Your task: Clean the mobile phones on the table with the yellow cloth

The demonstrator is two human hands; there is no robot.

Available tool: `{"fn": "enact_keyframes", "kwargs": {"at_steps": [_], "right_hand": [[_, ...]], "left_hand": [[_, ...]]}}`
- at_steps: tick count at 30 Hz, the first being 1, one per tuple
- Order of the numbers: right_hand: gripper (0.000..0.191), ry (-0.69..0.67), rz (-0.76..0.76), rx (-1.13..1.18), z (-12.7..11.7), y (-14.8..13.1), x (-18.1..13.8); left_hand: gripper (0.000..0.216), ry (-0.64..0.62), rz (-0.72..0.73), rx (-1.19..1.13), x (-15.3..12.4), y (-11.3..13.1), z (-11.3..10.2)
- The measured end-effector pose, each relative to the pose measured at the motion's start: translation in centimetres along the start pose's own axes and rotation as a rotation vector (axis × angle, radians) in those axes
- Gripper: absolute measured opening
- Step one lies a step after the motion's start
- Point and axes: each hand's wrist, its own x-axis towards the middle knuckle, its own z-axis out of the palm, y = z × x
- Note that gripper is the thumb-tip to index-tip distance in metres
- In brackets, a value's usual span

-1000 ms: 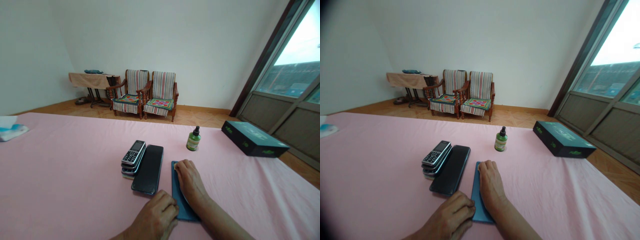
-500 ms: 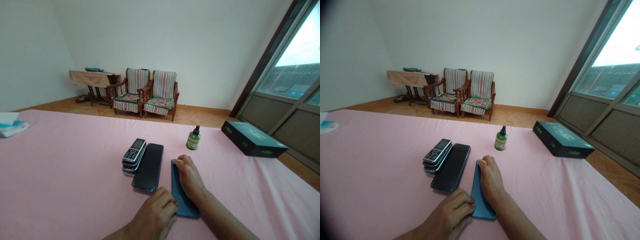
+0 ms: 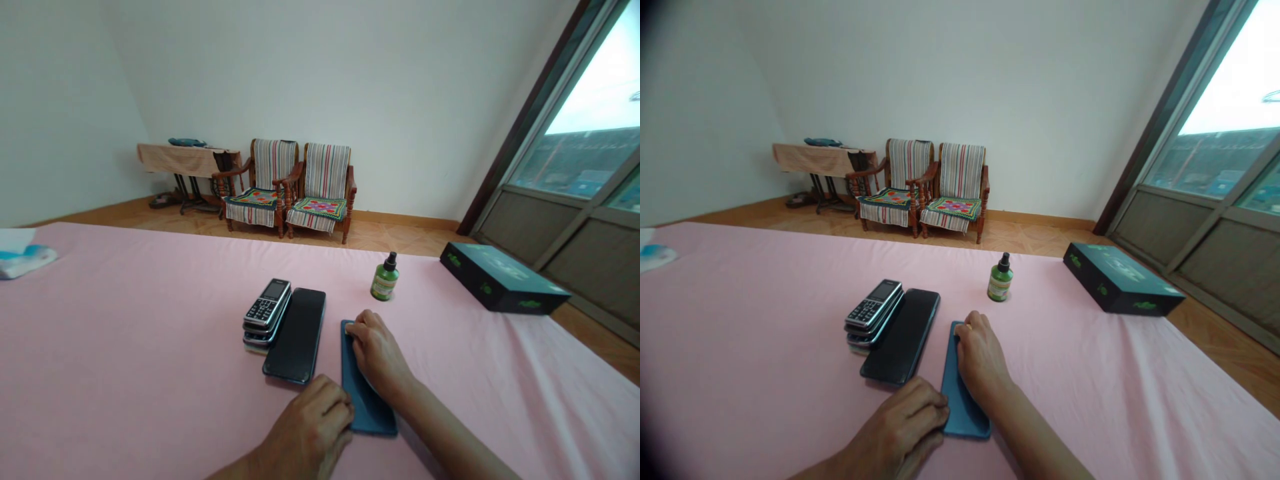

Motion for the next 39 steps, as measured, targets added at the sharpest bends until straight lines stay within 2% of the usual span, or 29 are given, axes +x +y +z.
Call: {"fn": "enact_keyframes", "kwargs": {"at_steps": [18, 23, 32, 39], "right_hand": [[0.034, -0.004, 0.058, -0.094, -0.4, -0.5, 0.3], [0.03, 0.006, 0.059, -0.054, -0.3, -0.5, 0.1], [0.038, -0.007, -0.03, 0.031, 0.7, 0.9, 0.3], [0.036, -0.051, -0.081, 0.019, -0.1, 0.4, 0.7]], "left_hand": [[0.023, 0.0, -0.006, 0.013, 0.1, 0.1, -0.2], [0.019, -0.013, -0.012, 0.004, 0.1, -0.1, -0.1], [0.021, -0.017, -0.027, -0.009, 0.1, 0.3, -0.3], [0.021, -0.034, -0.038, 0.006, 0.2, 0.3, -0.3]]}}
